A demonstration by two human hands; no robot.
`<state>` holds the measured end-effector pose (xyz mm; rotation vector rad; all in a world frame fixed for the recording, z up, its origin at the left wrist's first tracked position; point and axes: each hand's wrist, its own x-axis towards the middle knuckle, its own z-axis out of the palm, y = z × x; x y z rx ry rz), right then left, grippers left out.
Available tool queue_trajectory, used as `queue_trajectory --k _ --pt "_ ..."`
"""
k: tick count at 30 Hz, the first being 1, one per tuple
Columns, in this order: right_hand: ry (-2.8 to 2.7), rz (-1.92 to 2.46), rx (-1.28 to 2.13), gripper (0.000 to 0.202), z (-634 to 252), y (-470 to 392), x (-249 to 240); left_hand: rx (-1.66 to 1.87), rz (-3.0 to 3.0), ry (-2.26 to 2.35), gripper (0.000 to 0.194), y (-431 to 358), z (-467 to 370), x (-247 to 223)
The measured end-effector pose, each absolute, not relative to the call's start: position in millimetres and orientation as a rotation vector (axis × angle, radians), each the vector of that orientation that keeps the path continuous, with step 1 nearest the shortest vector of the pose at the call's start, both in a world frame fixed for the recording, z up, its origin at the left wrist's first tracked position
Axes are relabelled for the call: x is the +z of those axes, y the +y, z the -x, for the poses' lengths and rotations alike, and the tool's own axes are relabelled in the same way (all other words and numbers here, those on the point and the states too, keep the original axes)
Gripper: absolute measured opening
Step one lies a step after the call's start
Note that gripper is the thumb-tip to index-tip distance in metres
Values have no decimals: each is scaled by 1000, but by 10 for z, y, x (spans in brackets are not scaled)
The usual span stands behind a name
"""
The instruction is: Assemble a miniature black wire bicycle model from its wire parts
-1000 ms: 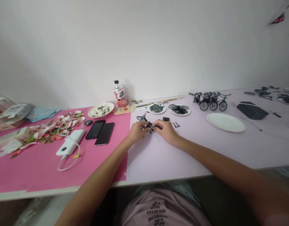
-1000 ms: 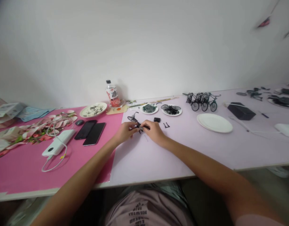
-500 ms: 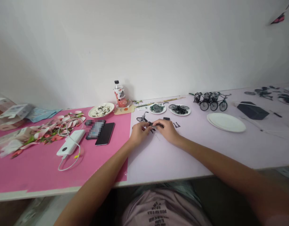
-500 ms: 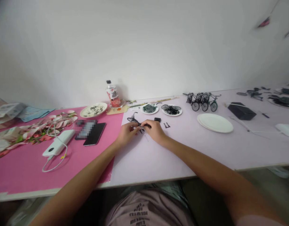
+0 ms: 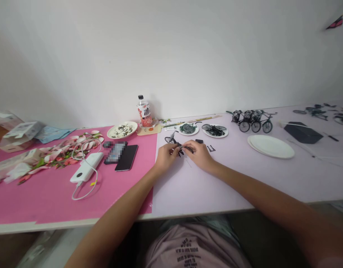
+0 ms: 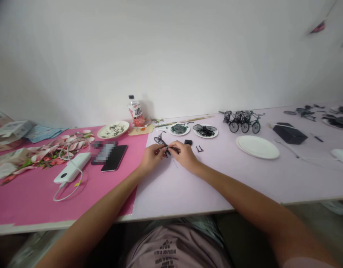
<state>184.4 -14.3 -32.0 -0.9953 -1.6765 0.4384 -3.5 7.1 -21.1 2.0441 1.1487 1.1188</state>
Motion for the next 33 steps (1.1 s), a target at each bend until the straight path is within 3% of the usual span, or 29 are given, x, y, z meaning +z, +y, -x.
queue_trajectory --k 9,33 --pt "-1726 981 231 6 -1826 -189 -232 1211 -2005 1159 24 74 42 -196" --pt "-1651 871 90 9 -1835 -270 -148 1159 -1764 1037 35 -6 43 -61"
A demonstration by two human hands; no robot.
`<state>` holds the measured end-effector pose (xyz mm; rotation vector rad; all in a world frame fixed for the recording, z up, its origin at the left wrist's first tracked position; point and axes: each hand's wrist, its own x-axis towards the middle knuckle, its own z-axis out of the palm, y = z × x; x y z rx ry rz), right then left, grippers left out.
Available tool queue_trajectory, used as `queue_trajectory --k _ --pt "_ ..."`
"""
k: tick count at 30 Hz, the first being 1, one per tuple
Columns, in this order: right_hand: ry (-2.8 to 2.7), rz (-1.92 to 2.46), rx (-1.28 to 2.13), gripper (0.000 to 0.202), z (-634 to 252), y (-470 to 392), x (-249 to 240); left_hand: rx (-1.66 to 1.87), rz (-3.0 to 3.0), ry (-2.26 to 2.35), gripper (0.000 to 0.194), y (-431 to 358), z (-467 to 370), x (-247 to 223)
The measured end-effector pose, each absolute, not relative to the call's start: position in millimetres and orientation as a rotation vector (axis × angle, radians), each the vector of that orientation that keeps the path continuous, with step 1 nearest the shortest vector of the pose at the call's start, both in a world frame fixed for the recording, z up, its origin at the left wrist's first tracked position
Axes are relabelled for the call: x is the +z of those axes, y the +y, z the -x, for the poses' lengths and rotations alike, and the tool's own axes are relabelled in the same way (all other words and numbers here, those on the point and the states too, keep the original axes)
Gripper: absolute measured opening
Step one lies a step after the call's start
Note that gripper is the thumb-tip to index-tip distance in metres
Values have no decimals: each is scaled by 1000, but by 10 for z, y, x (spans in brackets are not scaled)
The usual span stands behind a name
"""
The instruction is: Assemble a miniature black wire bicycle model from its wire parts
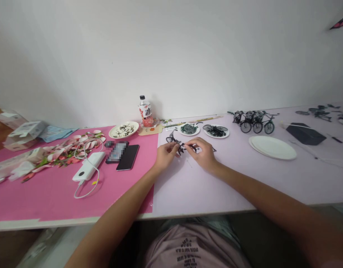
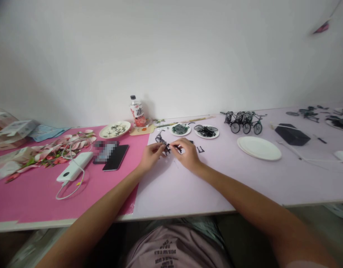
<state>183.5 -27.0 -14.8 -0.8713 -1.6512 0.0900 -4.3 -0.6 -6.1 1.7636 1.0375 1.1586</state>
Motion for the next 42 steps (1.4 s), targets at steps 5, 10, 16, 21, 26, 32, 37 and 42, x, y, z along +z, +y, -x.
queue_trajectory --k 5,10,16,21,26,32,37,42 --pt "-1700 867 93 12 -1837 -249 -167 1155 -1681 1061 40 28 33 -129" --pt "-1726 858 36 11 -1861 -211 -190 1145 -1697 1060 41 37 49 -142" --pt "-1736 800 5 8 -1874 -199 -183 1159 -1701 1072 39 21 33 -137" --pt "-1764 824 51 9 -1889 -185 -187 1197 -1768 1088 34 8 28 -125" --pt "-1796 781 76 11 -1900 -157 -217 1264 -1840 1137 28 15 39 -133" --pt "-1865 786 143 16 -1924 -128 -239 1245 -1826 1124 31 15 27 -162" --pt "-1817 834 166 13 -1919 -146 -250 1203 -1835 1092 31 -4 49 -115" --pt "-1730 929 226 8 -1908 -141 -259 1180 -1822 1079 32 -6 56 -101"
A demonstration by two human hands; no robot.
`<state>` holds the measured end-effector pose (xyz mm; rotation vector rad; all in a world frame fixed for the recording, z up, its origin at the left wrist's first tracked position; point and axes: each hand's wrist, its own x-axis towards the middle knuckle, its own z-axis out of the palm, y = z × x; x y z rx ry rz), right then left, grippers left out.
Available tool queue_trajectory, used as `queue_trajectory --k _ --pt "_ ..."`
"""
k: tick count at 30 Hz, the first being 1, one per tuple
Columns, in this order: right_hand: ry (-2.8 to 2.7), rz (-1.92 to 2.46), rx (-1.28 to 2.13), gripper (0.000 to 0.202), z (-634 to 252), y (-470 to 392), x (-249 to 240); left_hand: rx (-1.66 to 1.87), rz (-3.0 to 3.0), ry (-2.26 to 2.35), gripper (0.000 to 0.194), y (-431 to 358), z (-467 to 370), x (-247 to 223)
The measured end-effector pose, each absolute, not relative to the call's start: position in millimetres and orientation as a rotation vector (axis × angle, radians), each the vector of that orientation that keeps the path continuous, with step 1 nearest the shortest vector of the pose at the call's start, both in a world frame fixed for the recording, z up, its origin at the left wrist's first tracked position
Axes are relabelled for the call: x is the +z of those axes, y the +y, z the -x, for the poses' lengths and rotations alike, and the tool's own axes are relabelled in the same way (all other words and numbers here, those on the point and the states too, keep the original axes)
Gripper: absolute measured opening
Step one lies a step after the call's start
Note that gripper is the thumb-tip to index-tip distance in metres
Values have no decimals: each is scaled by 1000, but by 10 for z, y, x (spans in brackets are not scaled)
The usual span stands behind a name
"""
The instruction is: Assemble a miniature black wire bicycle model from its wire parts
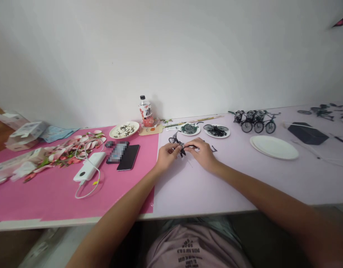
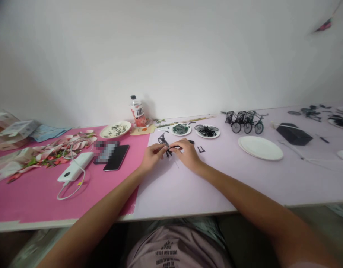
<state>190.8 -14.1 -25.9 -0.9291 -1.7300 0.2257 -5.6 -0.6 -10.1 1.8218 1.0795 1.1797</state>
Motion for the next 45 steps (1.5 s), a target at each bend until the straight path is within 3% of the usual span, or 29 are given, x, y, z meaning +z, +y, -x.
queue_trajectory --k 31,39,45 --pt "-1723 823 -1 7 -1884 -183 -200 1244 -1703 1058 40 0 30 -90" --pt "-1608 828 131 21 -1917 -241 -135 1289 -1661 1090 37 6 49 -46" --pt "-1737 844 148 21 -1885 -301 -147 1330 -1555 1039 40 2 11 -16"
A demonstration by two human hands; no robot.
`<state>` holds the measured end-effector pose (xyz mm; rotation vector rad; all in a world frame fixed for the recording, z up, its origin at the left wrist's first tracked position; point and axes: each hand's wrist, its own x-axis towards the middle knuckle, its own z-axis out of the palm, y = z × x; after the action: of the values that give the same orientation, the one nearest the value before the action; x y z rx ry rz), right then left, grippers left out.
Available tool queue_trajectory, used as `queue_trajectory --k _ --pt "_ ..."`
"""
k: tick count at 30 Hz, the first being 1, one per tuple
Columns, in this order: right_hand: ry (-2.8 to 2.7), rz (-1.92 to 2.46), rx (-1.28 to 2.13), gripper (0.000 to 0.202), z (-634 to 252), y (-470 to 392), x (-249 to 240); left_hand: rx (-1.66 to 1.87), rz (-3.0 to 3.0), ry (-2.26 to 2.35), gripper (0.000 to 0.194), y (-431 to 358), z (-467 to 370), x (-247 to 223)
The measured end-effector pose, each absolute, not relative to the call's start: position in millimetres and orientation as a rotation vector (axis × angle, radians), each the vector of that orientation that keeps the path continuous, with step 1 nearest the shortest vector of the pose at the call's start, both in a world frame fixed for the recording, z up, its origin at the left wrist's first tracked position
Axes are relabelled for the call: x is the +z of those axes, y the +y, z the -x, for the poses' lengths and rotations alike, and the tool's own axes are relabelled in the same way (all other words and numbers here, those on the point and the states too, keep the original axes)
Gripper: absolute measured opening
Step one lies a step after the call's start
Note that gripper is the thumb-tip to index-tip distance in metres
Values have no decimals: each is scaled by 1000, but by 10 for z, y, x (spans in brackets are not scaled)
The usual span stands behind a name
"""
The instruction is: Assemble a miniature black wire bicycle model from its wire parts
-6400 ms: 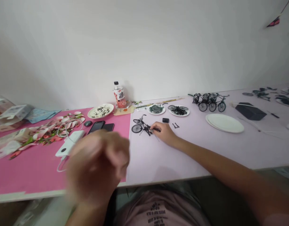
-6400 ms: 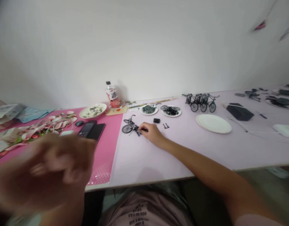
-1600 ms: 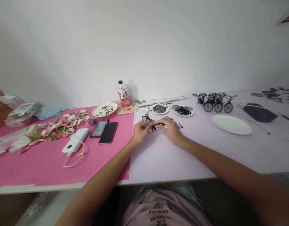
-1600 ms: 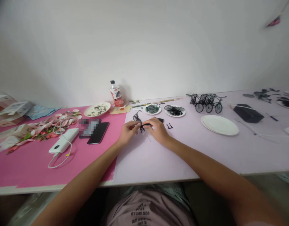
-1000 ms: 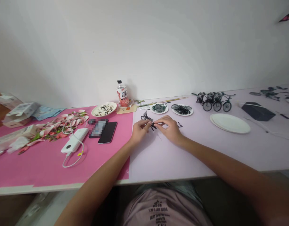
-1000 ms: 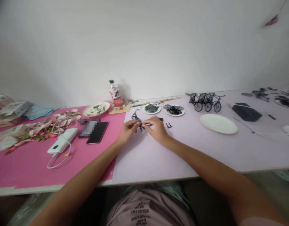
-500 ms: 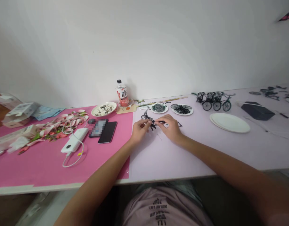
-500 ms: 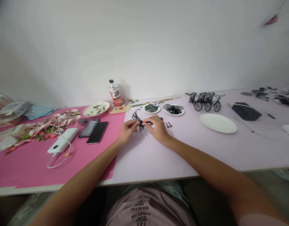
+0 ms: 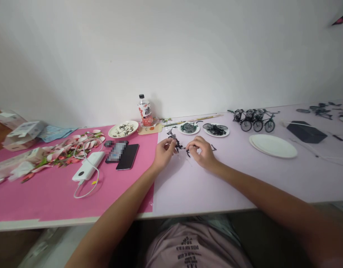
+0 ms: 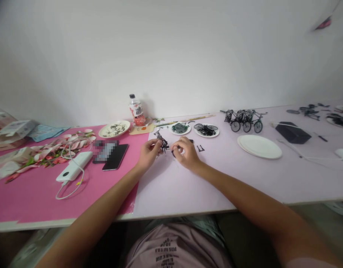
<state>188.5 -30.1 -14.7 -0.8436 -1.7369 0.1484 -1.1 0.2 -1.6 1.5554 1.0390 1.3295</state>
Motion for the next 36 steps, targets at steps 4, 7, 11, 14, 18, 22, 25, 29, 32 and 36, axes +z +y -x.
queue_trajectory --k 4,7,11,14,18,22,25,29,32,36 --pt "-1771 920 32 12 -1810 -274 -263 1396 -1508 977 41 -1 -26 -21" --pt "-1786 960 -3 8 -1772 -226 -353 1408 -1495 962 40 -25 -51 -21" --pt "-1806 1000 27 6 -1786 -162 -422 1396 -1507 968 37 -86 -81 2" --pt "-1785 1003 59 3 -1816 -142 -425 1383 -1504 966 36 -119 -99 15" --pt "-1759 996 46 6 -1833 -148 -396 1393 -1468 964 39 -118 -114 -5" --pt "-1773 986 5 8 -1832 -157 -371 1397 -1449 955 43 -96 -115 -41" --pt "-1786 995 -20 9 -1836 -160 -362 1397 -1445 956 44 -86 -114 -60" --pt "-1790 1008 -51 9 -1847 -167 -349 1400 -1443 966 44 -78 -117 -75" --pt "-1806 987 -57 9 -1851 -175 -337 1410 -1453 973 43 -70 -118 -79" --pt "-1803 965 -51 9 -1842 -188 -325 1431 -1441 976 43 -51 -117 -82"
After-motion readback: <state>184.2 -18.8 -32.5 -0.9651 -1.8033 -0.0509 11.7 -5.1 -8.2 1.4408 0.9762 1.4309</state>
